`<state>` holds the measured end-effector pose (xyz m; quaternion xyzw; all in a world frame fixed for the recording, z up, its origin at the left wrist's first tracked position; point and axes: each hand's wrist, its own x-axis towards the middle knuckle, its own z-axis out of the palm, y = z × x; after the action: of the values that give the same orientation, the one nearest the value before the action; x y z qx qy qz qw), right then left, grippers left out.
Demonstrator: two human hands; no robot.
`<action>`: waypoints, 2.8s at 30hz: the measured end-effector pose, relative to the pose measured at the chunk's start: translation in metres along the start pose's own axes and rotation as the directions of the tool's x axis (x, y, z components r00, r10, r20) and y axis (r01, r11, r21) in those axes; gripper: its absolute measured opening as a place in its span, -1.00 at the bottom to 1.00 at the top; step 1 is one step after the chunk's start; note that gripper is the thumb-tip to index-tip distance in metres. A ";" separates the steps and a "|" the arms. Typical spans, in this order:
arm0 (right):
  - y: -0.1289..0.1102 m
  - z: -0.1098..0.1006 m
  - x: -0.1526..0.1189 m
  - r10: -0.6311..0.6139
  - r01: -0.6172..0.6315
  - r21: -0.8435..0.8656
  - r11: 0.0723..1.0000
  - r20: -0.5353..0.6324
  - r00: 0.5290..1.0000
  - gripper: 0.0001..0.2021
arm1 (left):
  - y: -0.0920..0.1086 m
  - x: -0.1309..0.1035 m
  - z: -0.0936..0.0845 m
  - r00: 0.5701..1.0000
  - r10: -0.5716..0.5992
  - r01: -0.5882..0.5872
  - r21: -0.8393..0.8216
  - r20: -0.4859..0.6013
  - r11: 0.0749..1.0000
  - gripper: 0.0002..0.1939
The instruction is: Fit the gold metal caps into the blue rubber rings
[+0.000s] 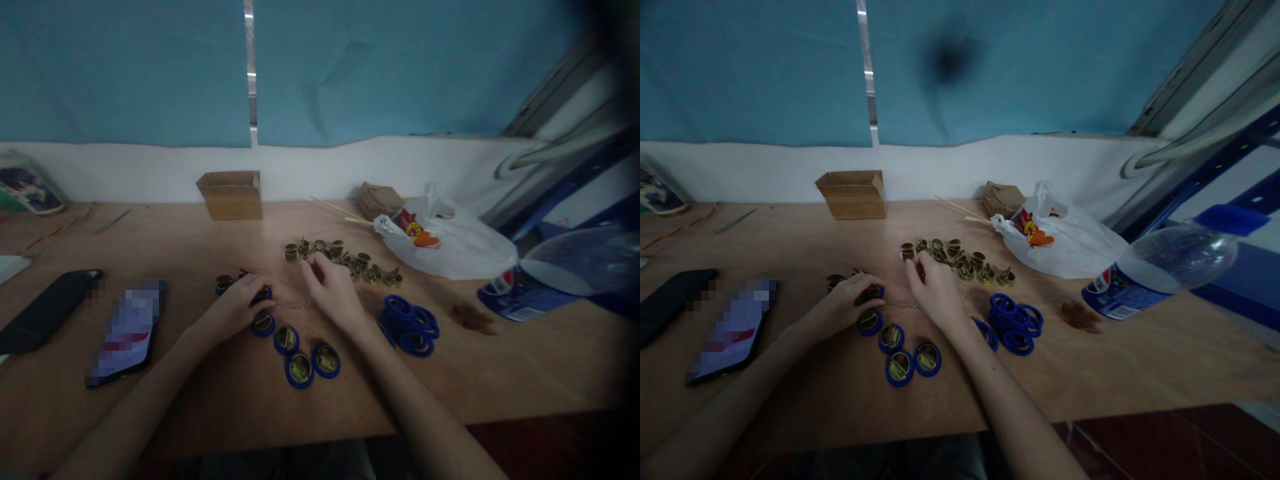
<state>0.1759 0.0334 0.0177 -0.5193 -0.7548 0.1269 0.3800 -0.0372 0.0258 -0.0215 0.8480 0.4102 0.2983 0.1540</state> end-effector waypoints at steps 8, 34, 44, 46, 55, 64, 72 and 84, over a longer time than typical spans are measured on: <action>0.004 -0.074 -0.013 -0.035 -0.075 -0.240 0.968 -0.425 0.905 -0.83 | -0.001 0.000 -0.008 0.999 0.042 -0.038 0.141 -0.021 0.989 -0.75; 0.010 -0.068 -0.012 -0.110 0.141 -0.388 0.911 0.101 0.989 -0.75 | 0.005 0.001 0.001 0.987 0.092 -0.073 0.143 -0.131 0.987 -0.85; 0.040 -0.013 0.014 -0.141 0.284 -0.498 0.819 0.306 0.941 -0.82 | 0.004 0.002 0.000 0.993 0.070 -0.056 0.141 -0.097 0.988 -0.84; 0.041 -0.013 0.011 -0.156 0.267 -0.483 0.834 0.258 0.954 -0.83 | 0.005 0.002 0.000 0.994 0.060 -0.048 0.131 -0.093 0.990 -0.84; 0.045 -0.013 0.015 -0.202 0.259 -0.385 0.886 0.182 0.962 -0.88 | 0.008 0.002 0.000 0.987 -0.067 0.060 -0.053 -0.149 0.997 -0.84; 0.008 -0.004 -0.010 -0.384 0.389 -0.059 0.919 0.081 0.920 -0.82 | 0.031 0.008 -0.005 0.938 -0.344 0.274 -0.515 -0.044 0.812 -0.64; -0.006 0.006 -0.021 -0.442 0.442 0.020 0.897 0.048 0.896 -0.76 | 0.035 0.010 -0.004 0.873 -0.450 0.373 -0.850 0.186 0.371 -0.69; -0.022 0.005 -0.022 -0.180 0.178 0.409 0.895 -0.033 0.983 -0.71 | 0.041 0.008 -0.010 0.902 -0.398 0.311 -0.892 0.168 0.327 -0.64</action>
<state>0.1612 0.0055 0.0174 -0.3558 -0.7570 0.2486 0.4884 -0.0146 0.0069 0.0103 0.5059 0.3643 0.4639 0.6294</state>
